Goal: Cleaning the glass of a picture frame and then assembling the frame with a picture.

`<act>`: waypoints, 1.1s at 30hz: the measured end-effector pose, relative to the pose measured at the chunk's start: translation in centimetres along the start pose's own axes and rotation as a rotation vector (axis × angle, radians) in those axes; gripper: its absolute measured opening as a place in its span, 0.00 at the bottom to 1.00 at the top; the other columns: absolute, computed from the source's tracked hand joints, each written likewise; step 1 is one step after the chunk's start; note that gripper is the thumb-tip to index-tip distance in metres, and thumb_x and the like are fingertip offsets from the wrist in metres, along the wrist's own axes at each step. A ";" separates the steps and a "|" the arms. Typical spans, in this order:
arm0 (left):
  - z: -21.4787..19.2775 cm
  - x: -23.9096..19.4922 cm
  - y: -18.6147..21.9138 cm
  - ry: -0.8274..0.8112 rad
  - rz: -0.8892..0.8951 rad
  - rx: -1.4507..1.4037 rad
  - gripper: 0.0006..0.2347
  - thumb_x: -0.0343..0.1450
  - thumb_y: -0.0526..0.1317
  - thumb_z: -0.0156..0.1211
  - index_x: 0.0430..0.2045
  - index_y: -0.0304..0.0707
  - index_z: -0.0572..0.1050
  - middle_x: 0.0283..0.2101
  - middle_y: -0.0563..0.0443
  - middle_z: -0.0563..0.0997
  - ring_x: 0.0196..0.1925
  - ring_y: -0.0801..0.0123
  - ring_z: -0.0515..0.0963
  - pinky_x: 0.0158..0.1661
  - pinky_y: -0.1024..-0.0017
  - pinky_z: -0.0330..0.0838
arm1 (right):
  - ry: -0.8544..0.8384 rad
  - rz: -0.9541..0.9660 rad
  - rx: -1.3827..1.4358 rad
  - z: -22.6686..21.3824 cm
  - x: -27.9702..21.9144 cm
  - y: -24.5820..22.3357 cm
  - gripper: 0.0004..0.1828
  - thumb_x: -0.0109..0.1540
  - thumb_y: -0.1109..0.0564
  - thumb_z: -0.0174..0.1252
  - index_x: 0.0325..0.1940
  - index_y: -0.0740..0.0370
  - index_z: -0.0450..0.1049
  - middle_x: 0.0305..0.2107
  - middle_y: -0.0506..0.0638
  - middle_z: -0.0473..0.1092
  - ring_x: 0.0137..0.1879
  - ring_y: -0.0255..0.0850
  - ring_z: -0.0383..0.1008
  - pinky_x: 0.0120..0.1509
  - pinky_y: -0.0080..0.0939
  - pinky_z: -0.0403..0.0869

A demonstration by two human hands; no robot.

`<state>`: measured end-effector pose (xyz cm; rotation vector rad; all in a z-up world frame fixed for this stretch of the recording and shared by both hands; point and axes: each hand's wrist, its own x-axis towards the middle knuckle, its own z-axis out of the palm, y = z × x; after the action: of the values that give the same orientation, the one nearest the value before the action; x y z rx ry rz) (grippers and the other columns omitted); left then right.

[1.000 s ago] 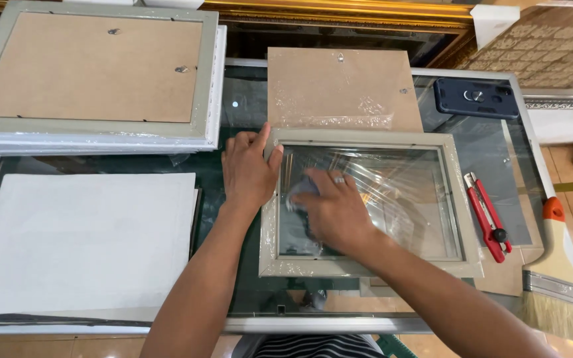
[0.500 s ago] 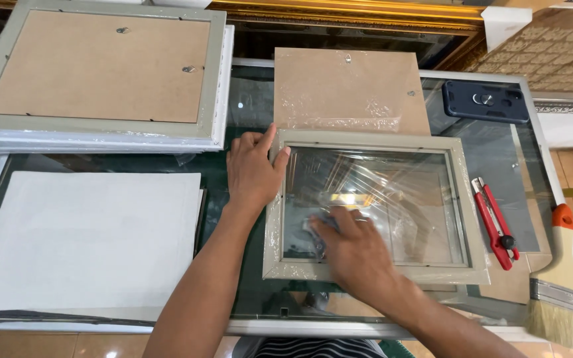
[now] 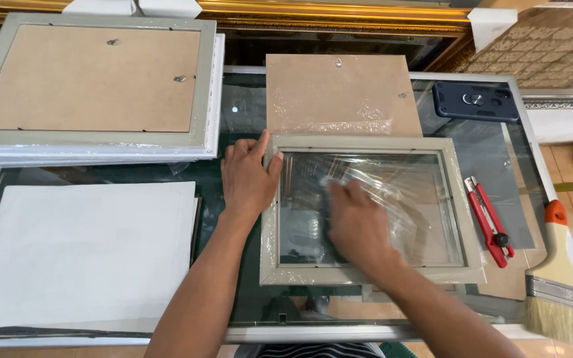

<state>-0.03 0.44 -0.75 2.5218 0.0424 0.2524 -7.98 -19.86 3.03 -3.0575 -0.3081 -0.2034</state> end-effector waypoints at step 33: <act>1.2 0.4 -0.8 0.069 0.020 0.000 0.21 0.73 0.52 0.57 0.62 0.55 0.74 0.48 0.53 0.77 0.56 0.57 0.73 0.52 0.56 0.66 | 0.219 -0.052 -0.127 2.1 3.7 3.2 0.18 0.58 0.54 0.57 0.51 0.47 0.82 0.37 0.47 0.71 0.34 0.51 0.81 0.35 0.45 0.78</act>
<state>0.61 0.45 -2.07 2.5140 0.0440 0.3470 -3.50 -22.08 1.28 -3.1124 -0.3744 -0.5767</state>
